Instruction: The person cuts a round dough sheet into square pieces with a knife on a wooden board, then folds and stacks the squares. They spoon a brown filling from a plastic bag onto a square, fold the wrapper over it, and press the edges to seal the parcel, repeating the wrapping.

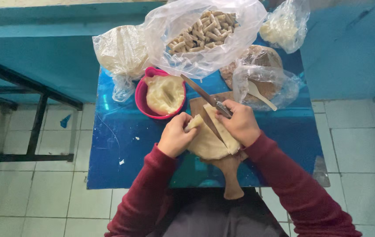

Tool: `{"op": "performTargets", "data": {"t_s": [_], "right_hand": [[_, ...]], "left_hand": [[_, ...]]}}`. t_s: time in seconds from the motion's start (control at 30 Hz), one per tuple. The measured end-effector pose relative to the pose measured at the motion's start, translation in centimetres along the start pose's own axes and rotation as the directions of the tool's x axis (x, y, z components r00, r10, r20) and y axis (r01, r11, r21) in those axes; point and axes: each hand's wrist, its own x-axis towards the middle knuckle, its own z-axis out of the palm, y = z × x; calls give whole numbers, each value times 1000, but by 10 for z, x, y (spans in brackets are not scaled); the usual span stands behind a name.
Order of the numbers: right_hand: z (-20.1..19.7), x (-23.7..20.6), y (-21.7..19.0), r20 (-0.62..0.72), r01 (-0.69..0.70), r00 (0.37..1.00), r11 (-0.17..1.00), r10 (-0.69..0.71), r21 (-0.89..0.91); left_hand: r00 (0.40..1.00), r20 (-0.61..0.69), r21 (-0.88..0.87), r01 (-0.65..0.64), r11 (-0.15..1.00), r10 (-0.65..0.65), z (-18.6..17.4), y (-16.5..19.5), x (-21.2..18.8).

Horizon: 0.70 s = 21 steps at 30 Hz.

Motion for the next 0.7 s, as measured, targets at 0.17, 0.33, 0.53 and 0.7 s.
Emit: {"op": "performTargets", "data": {"t_s": [0.17,0.33,0.53,0.7], "right_hand": [[-9,-24,-44,193,-126,979,939,66,320],[-25,-48,-76,481,-301,874,854,69,423],[-48,-63,-115,345,107,919,964,-189,245],[-54,-81,-117,227,-246,960,886,166,394]], "left_hand": [[980,185,-304,-20,952,79,-33,33,-42],[949,182,-137,-236,962,259,-33,50,-59],[949,231,-185,-173,968,213,-37,69,-54],[819,406,-374,-256,891,405,-44,63,-44]]}}
